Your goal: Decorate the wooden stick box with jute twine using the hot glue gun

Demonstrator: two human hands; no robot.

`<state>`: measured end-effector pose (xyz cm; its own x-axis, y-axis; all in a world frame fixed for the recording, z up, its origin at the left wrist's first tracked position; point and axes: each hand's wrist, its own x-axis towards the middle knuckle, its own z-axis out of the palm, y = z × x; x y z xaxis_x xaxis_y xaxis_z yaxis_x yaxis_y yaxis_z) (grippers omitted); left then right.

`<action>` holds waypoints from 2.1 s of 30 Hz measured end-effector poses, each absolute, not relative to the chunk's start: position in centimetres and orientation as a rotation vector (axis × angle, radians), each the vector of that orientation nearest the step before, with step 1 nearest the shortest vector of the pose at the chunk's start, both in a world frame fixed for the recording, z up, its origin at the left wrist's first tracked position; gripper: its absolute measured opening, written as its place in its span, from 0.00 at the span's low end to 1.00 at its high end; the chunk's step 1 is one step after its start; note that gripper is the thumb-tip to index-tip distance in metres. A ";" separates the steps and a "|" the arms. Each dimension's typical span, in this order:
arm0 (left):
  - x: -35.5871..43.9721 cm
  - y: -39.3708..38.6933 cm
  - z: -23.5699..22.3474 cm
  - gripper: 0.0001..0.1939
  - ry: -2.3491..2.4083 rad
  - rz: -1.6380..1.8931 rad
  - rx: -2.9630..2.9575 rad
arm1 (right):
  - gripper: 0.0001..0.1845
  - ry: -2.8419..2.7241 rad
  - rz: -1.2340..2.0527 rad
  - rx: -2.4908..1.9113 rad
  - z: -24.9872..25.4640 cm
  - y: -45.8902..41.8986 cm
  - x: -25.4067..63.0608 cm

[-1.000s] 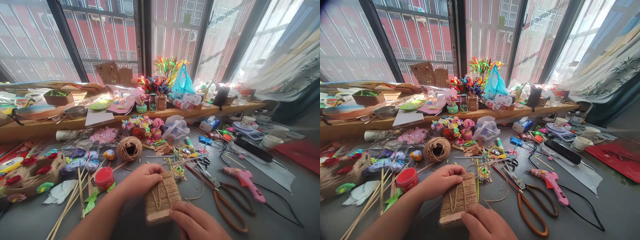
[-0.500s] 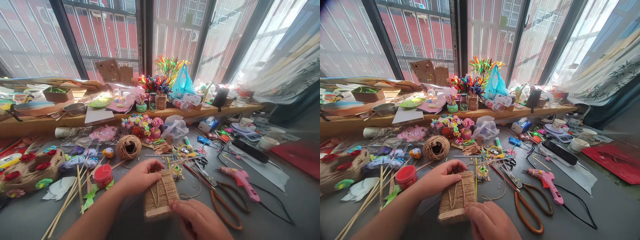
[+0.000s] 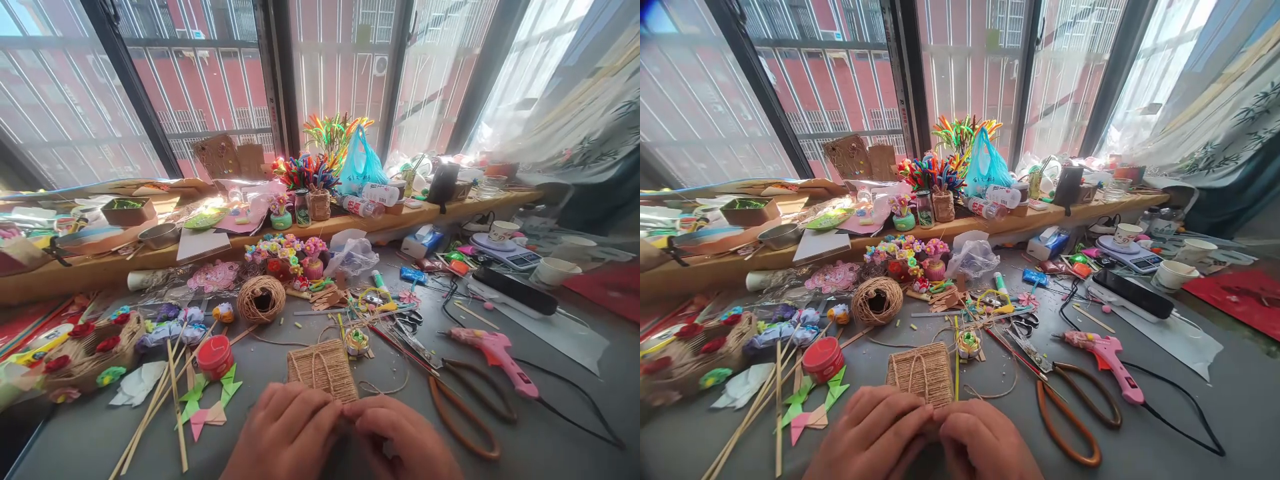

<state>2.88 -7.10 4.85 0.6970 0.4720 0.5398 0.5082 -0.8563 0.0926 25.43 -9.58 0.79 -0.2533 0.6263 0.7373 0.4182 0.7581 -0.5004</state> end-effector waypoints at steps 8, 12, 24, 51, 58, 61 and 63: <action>3.2 -7.1 2.6 0.11 -0.910 -1.205 -2.602 | 0.12 -1.933 0.450 -0.900 1.7 -9.3 27.4; 3.3 -7.3 2.6 0.11 -1.002 -1.193 -2.681 | 0.11 -2.156 0.504 -0.916 3.4 -8.6 29.3; 2.9 -6.9 4.3 0.10 -0.928 -0.898 -2.819 | 0.09 -2.228 0.700 -0.956 6.0 -0.7 30.5; 3.5 -7.3 4.7 0.11 -0.853 -0.893 -2.665 | 0.08 -1.430 1.059 -1.226 1.4 1.5 25.5; 3.8 -8.1 4.8 0.15 -0.846 -0.654 -2.549 | 0.11 -1.302 0.970 -1.250 0.9 0.1 24.7; 4.1 -8.3 5.1 0.13 -0.844 -0.632 -2.552 | 0.12 -1.271 0.930 -1.264 0.5 -0.4 24.4; 4.2 -8.5 4.9 0.13 -0.891 -0.642 -2.540 | 0.12 -1.253 0.901 -1.279 0.3 -0.7 24.2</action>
<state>4.20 -8.47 4.94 0.6960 0.4854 0.5291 0.6553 -0.7306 -0.1918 24.17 -0.72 0.29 0.1584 0.9744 0.1598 0.1586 0.1347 -0.9781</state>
